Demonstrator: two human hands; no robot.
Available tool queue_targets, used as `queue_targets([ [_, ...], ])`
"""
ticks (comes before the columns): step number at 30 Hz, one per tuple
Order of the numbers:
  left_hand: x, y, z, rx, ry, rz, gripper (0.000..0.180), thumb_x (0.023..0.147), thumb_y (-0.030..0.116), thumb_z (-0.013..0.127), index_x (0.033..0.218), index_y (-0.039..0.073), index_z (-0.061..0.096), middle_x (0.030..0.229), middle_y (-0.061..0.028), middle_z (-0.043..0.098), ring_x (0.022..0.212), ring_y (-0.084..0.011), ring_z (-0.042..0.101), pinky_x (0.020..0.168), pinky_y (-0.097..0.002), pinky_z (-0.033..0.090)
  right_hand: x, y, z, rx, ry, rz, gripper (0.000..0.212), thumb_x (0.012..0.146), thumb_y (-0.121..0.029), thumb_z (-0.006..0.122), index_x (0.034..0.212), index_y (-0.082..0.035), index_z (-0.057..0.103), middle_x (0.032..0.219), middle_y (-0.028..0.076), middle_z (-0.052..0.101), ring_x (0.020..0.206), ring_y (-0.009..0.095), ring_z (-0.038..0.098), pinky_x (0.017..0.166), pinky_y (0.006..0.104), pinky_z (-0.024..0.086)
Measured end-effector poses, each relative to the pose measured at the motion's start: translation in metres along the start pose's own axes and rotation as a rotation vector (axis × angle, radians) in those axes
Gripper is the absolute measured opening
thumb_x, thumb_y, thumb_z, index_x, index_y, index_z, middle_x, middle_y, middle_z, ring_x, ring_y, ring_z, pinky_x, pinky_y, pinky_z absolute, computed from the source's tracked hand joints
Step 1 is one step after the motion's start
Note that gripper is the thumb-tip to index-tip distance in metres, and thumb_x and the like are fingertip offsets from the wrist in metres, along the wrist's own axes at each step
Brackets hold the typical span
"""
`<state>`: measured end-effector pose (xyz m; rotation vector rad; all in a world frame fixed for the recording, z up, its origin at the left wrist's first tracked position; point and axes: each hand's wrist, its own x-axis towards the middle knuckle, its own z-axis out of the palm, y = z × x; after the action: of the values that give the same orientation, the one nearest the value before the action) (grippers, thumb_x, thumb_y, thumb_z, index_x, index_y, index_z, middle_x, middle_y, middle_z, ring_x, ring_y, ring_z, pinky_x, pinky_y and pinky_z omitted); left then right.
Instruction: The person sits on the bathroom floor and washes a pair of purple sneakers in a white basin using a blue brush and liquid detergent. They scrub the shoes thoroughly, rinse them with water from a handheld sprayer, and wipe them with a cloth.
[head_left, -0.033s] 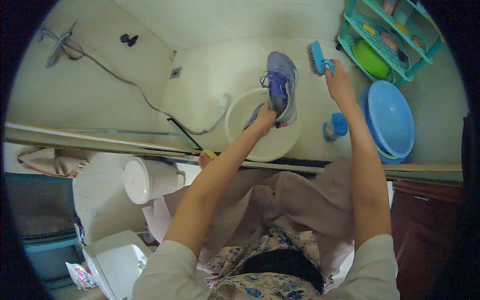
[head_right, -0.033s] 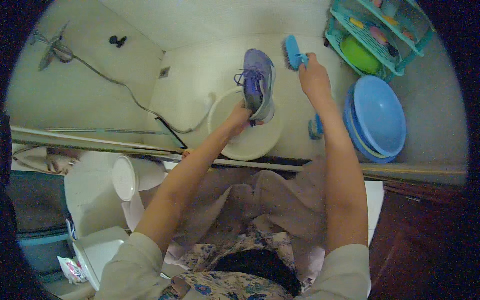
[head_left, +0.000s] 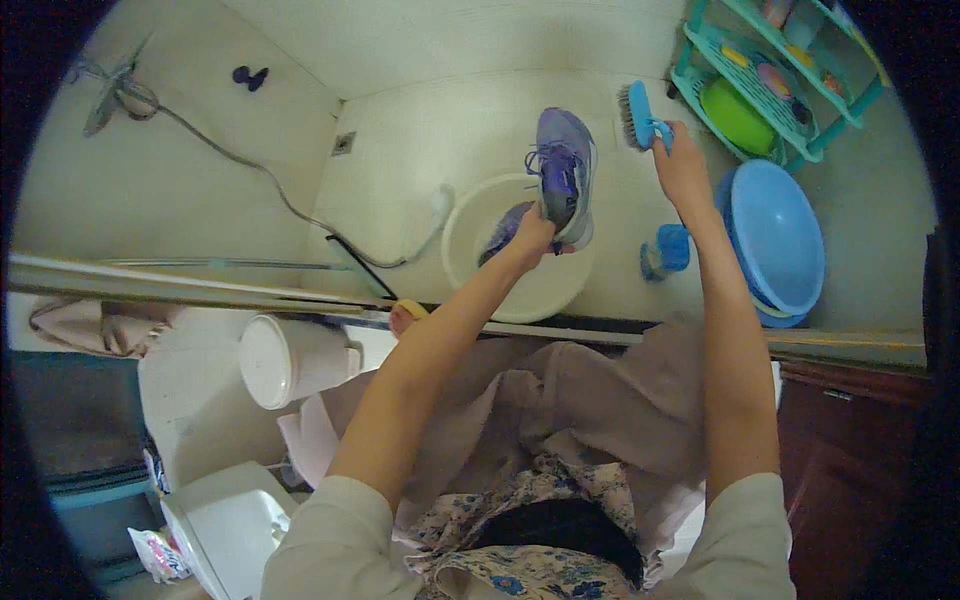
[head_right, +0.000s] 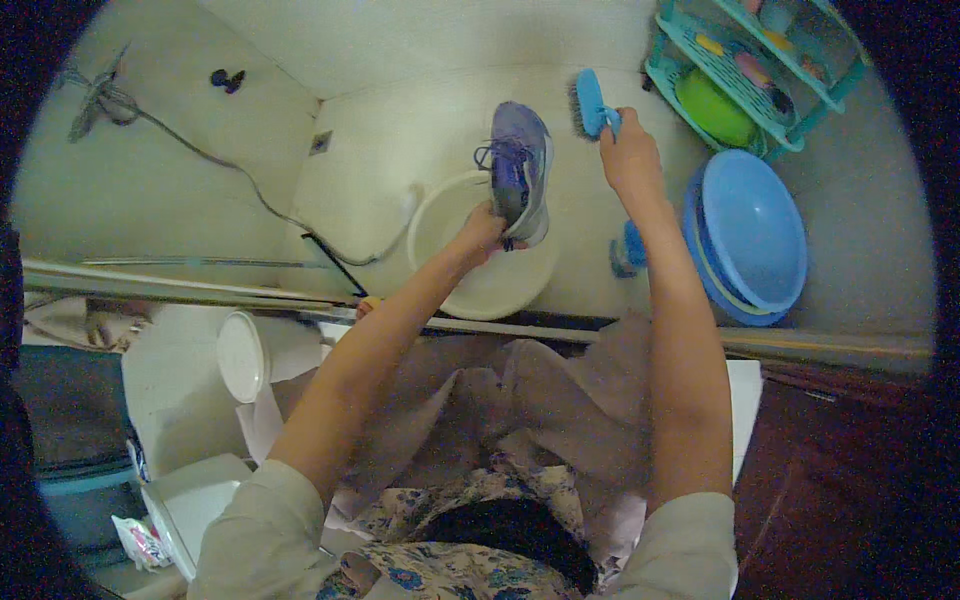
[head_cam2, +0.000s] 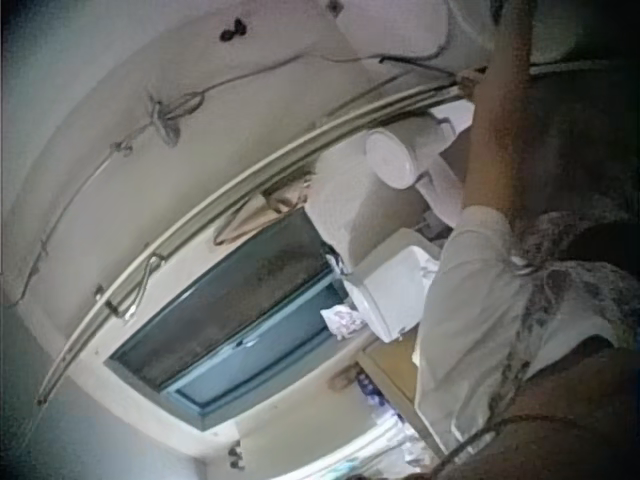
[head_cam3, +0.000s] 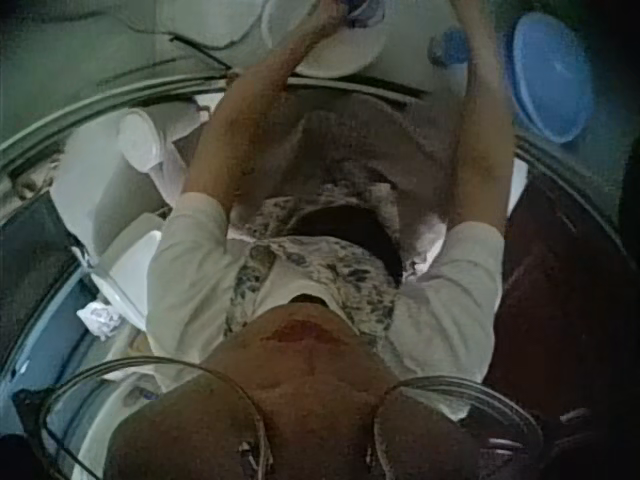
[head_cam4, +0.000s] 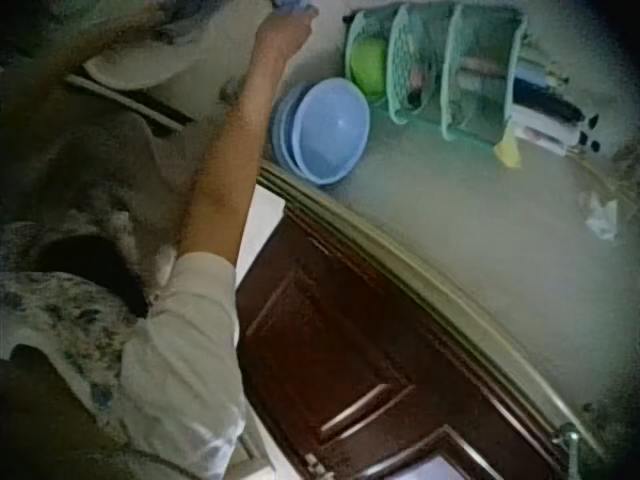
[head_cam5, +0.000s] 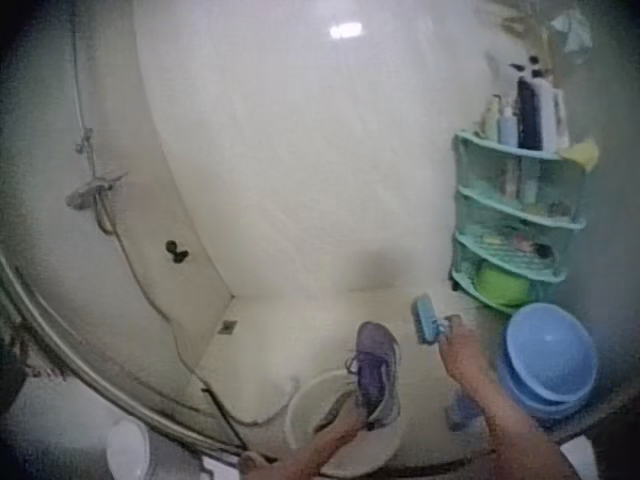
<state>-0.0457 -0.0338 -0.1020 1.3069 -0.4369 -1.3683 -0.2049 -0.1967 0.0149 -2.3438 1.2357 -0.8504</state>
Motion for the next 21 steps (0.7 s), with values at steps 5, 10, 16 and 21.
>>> queue_targets([
  [5,0.1,-0.053,0.041,-0.043,0.083,-0.122,0.039,0.075,-0.003,0.042,0.113,0.004,0.041,0.103,-0.0172,0.052,0.077,-0.0329,0.058,0.061,-0.0436,0.055,-0.003,0.031,0.009,0.209,-0.109,0.25,0.034,0.08,-0.02,0.054,0.105,0.003,0.05,0.072,0.019,0.057,0.058,0.029,0.058,0.052,0.0383,0.044],
  [10,0.158,-0.082,0.062,0.201,0.263,-0.274,0.032,0.075,0.004,0.05,0.106,0.003,0.048,0.097,-0.0184,0.055,0.078,-0.0329,0.058,0.067,-0.041,0.051,-0.011,0.035,0.021,0.555,-0.153,0.569,0.027,0.08,-0.017,0.057,0.101,0.0,0.051,0.059,0.005,0.046,0.039,0.013,0.045,0.034,0.0287,0.035],
  [16,0.145,-0.124,0.065,0.719,0.263,-0.152,0.026,0.074,0.007,0.053,0.099,-0.002,0.053,0.096,-0.0204,0.057,0.088,-0.034,0.057,0.076,-0.0413,0.046,-0.015,0.054,0.044,0.624,-0.108,0.652,0.029,0.084,-0.017,0.051,0.11,-0.005,0.047,0.061,0.004,0.046,0.039,0.011,0.043,0.033,0.0267,0.034],
  [21,0.108,-0.127,0.01,0.612,-0.056,0.448,0.021,0.076,-0.002,0.048,0.095,0.0,0.056,0.094,-0.0177,0.059,0.085,-0.0295,0.058,0.075,-0.0349,0.046,-0.034,0.057,0.09,0.305,-0.223,0.408,0.035,0.085,-0.02,0.047,0.119,-0.011,0.043,0.069,0.013,0.054,0.051,0.025,0.054,0.046,0.0362,0.043],
])
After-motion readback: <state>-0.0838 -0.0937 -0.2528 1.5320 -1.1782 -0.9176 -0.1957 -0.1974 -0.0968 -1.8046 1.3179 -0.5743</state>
